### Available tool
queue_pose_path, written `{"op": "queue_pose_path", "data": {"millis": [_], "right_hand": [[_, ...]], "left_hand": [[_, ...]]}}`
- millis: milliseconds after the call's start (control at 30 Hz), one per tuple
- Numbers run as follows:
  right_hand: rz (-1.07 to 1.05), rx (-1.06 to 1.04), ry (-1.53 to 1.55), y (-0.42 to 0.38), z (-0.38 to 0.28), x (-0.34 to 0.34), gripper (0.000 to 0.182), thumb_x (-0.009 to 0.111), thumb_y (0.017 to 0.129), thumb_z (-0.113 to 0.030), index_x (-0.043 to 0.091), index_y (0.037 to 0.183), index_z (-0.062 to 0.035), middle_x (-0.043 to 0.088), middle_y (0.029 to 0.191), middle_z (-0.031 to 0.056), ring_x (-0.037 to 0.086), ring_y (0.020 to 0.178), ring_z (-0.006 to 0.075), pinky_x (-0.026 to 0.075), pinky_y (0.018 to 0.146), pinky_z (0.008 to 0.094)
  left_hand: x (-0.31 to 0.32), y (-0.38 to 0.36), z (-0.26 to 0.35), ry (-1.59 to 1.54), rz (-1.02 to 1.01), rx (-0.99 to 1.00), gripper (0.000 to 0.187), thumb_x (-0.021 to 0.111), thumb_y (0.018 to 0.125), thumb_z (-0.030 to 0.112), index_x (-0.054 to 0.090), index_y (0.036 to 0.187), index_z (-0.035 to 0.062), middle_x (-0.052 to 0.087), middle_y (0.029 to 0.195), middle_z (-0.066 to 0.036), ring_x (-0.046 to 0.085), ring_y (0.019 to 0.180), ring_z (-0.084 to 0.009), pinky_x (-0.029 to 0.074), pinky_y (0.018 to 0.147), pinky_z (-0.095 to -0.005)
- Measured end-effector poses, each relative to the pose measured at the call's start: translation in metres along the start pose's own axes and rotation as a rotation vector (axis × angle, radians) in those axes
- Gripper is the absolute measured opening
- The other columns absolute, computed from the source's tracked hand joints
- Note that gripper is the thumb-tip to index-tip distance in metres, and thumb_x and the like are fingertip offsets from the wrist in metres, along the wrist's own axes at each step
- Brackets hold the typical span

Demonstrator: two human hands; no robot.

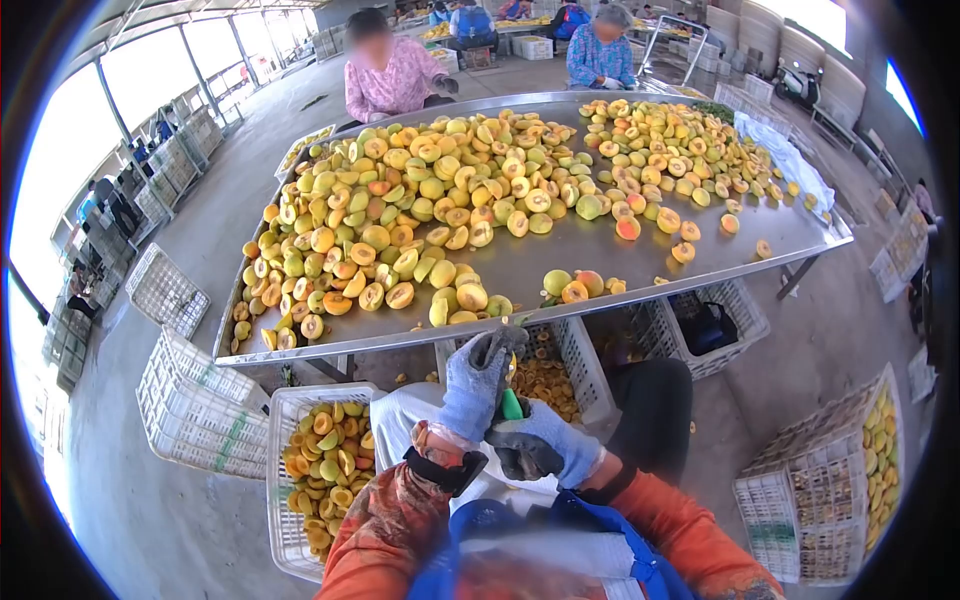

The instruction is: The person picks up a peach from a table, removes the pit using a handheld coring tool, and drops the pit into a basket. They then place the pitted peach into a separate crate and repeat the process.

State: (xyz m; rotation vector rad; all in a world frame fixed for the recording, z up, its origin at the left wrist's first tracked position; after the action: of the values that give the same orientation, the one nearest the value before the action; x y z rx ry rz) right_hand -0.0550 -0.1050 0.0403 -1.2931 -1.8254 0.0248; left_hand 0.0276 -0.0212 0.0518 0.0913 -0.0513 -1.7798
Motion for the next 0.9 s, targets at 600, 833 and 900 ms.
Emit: {"op": "queue_pose_path", "data": {"millis": [600, 833, 900], "right_hand": [[-0.305, 0.116, -0.077, -0.004, 0.021, -0.055, 0.026, 0.065, 0.076, -0.022, 0.054, 0.090, -0.0033, 0.050, 0.057, 0.0026, 0.045, 0.040, 0.0108, 0.035, 0.037, 0.0232], [-0.319, 0.047, 0.055, 0.002, 0.008, -0.054, 0.026, 0.067, 0.077, -0.022, 0.054, 0.090, -0.0032, 0.049, 0.056, 0.0025, 0.045, 0.039, 0.0108, 0.034, 0.036, 0.0222], [-0.322, 0.053, 0.071, 0.005, 0.010, -0.058, 0.026, 0.067, 0.077, -0.022, 0.053, 0.091, -0.0035, 0.047, 0.056, 0.0015, 0.045, 0.039, 0.0106, 0.034, 0.036, 0.0222]], "left_hand": [[0.020, 0.010, -0.033, -0.038, -0.680, -0.120, 0.026, 0.053, 0.090, 0.015, 0.061, 0.104, -0.0053, 0.066, 0.098, -0.011, 0.062, 0.089, -0.0167, 0.048, 0.083, -0.0290], [0.023, 0.019, -0.047, -0.420, -0.382, -0.123, 0.036, 0.054, 0.090, 0.019, 0.055, 0.108, -0.0119, 0.063, 0.102, -0.022, 0.063, 0.091, -0.0286, 0.053, 0.080, -0.0376], [0.023, 0.022, -0.052, -0.456, -0.434, -0.170, 0.037, 0.053, 0.091, 0.022, 0.056, 0.108, -0.0109, 0.063, 0.101, -0.020, 0.064, 0.089, -0.0278, 0.053, 0.079, -0.0366]]}}
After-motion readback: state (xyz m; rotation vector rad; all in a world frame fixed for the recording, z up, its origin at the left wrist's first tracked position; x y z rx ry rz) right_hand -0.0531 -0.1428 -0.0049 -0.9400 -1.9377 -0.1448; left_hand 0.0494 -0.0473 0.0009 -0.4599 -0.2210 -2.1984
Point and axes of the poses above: each hand's wrist, its own y-axis towards the middle knuckle, its own x-axis out of the palm, z = x × y, the point moved 4 cm from there along y, towards the middle knuckle
